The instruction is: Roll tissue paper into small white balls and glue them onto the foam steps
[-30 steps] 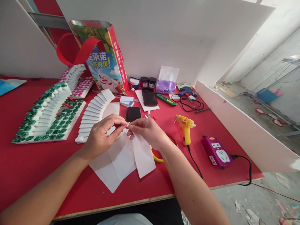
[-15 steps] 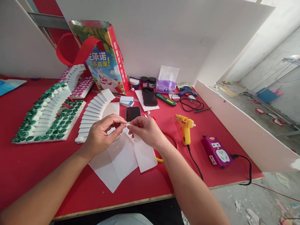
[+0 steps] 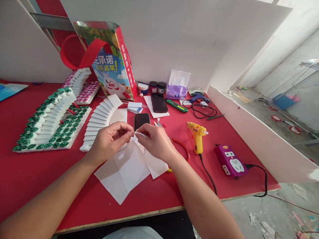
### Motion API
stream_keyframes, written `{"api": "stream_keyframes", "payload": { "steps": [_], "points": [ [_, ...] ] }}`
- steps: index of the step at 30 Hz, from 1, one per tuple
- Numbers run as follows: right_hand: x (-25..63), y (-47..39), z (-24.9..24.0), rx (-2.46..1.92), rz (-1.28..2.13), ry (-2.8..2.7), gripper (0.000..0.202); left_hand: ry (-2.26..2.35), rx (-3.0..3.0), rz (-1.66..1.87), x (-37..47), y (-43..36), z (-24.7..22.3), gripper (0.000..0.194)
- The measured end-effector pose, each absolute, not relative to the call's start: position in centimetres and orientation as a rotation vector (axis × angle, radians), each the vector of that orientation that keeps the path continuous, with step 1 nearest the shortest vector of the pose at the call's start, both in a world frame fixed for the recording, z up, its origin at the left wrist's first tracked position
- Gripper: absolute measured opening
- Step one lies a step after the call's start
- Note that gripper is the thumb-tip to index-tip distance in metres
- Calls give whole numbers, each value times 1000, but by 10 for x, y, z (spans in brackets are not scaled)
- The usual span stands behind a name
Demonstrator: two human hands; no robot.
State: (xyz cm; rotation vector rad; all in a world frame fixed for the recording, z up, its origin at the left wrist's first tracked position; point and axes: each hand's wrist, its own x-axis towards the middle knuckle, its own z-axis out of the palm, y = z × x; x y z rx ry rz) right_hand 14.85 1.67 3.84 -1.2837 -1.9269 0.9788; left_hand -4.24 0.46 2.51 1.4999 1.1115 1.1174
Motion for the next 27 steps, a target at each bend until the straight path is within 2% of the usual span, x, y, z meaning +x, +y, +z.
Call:
{"api": "stream_keyframes", "payload": {
  "steps": [5, 7, 10, 14, 16, 20, 22, 25, 27],
  "points": [
    [146, 14, 36, -1035, 470, -2184, 18, 953, 760, 1011, -39, 12, 24, 25],
    [144, 14, 35, -1060, 470, -2173, 17, 925, 696, 979, -37, 12, 24, 25],
    [145, 16, 38, -1266, 846, -1910, 12, 1027, 1040, 1107, -36, 8, 23, 22],
    [150, 21, 44, -1257, 1553, -1392, 26, 1075, 1996, 1354, -39, 6, 18, 26],
    [152, 23, 47, -1189, 1728, -1258, 31, 1007, 2364, 1388, -41, 7, 14, 25],
    [154, 23, 50, -1155, 1772, -1223, 31, 1015, 2659, 1374, -44, 11, 9, 28],
    [154, 23, 49, -1175, 1734, -1272, 28, 1056, 2708, 1351, -45, 12, 10, 24],
    [153, 23, 46, -1234, 1603, -1397, 25, 1106, 2746, 1282, -44, 12, 12, 14],
    [151, 22, 43, -1288, 1449, -1505, 22, 1164, 2758, 1213, -43, 11, 13, 14]
  ]
}}
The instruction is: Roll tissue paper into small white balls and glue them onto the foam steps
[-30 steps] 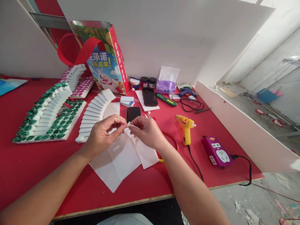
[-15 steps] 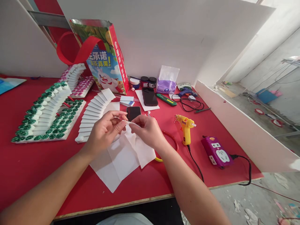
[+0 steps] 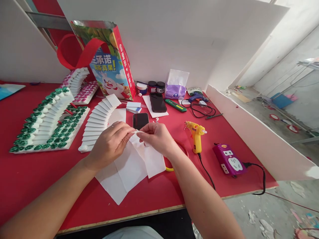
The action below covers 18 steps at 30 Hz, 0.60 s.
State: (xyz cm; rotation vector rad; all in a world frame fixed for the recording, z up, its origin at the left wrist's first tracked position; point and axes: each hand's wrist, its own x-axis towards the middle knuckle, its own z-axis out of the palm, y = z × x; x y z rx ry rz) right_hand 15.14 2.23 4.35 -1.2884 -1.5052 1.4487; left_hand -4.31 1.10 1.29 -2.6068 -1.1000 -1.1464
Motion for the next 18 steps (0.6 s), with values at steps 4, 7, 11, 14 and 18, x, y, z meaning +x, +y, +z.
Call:
{"api": "stream_keyframes", "payload": {
  "steps": [4, 7, 11, 14, 18],
  "points": [
    [146, 17, 39, -1363, 922, -1785, 14, -1249, -2645, -1069, -42, 10, 14, 20],
    [143, 12, 35, -1338, 626, -1934, 10, -1432, -2707, -1081, -41, 8, 16, 24],
    [140, 11, 27, -1252, 324, -2043, 12, -1769, -2818, -1227, -38, 5, 20, 29],
    [135, 10, 23, -1131, -19, -2056, 22, -2110, -2858, -1592, -34, 0, 25, 33],
    [128, 5, 22, -1035, -158, -2014, 25, -2133, -2702, -1843, -28, -7, 28, 32]
  ]
}}
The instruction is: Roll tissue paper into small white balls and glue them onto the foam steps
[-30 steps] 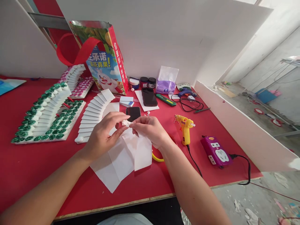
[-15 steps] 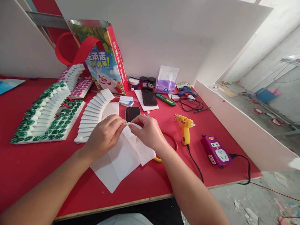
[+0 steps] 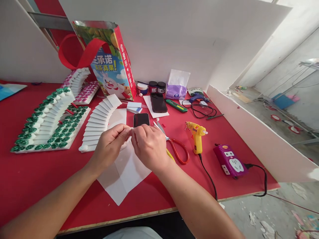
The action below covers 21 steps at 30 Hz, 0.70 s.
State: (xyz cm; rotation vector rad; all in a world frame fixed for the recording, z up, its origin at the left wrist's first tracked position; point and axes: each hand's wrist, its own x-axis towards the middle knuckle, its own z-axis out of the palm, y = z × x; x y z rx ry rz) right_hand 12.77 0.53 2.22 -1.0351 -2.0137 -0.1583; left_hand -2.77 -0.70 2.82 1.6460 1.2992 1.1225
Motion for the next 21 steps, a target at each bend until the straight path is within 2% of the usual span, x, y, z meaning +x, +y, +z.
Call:
{"api": "stream_keyframes", "payload": {
  "steps": [4, 8, 14, 21],
  "points": [
    [125, 0, 22, -1068, 128, -1920, 17, 1367, 2115, 1324, -27, -6, 23, 25],
    [125, -2, 24, -1118, 388, -1834, 15, 1384, 2437, 1363, -29, -3, 15, 18],
    [128, -1, 34, -1204, 822, -1615, 15, 1395, 2760, 1390, -29, -2, 9, 36],
    [130, 3, 36, -1141, 1140, -1354, 17, 1307, 2774, 1412, -28, 1, 5, 49]
  ]
}}
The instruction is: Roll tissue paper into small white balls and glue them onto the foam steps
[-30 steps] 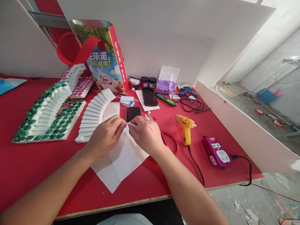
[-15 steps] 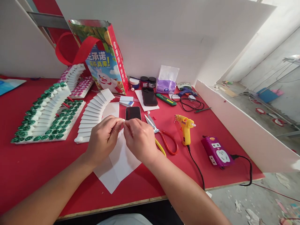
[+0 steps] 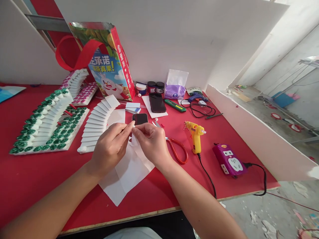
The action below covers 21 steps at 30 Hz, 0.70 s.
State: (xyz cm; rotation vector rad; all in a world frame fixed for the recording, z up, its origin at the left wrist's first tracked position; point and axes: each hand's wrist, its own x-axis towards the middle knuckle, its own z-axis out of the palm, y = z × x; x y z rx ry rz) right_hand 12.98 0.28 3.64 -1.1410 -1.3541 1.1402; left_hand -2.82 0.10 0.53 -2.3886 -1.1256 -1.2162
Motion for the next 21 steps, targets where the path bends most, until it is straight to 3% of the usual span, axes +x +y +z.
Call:
{"api": "stream_keyframes", "payload": {
  "steps": [14, 17, 21],
  "points": [
    [137, 4, 38, -1135, 1033, -1553, 19, -1537, -2734, -1979, -30, -3, 26, 27],
    [140, 5, 42, -1111, 1154, -1483, 22, -1498, -2698, -1964, -32, -3, 27, 25],
    [142, 11, 47, -1025, 1588, -1205, 40, -1556, -2584, -2000, -30, -6, 33, 20]
  ]
}}
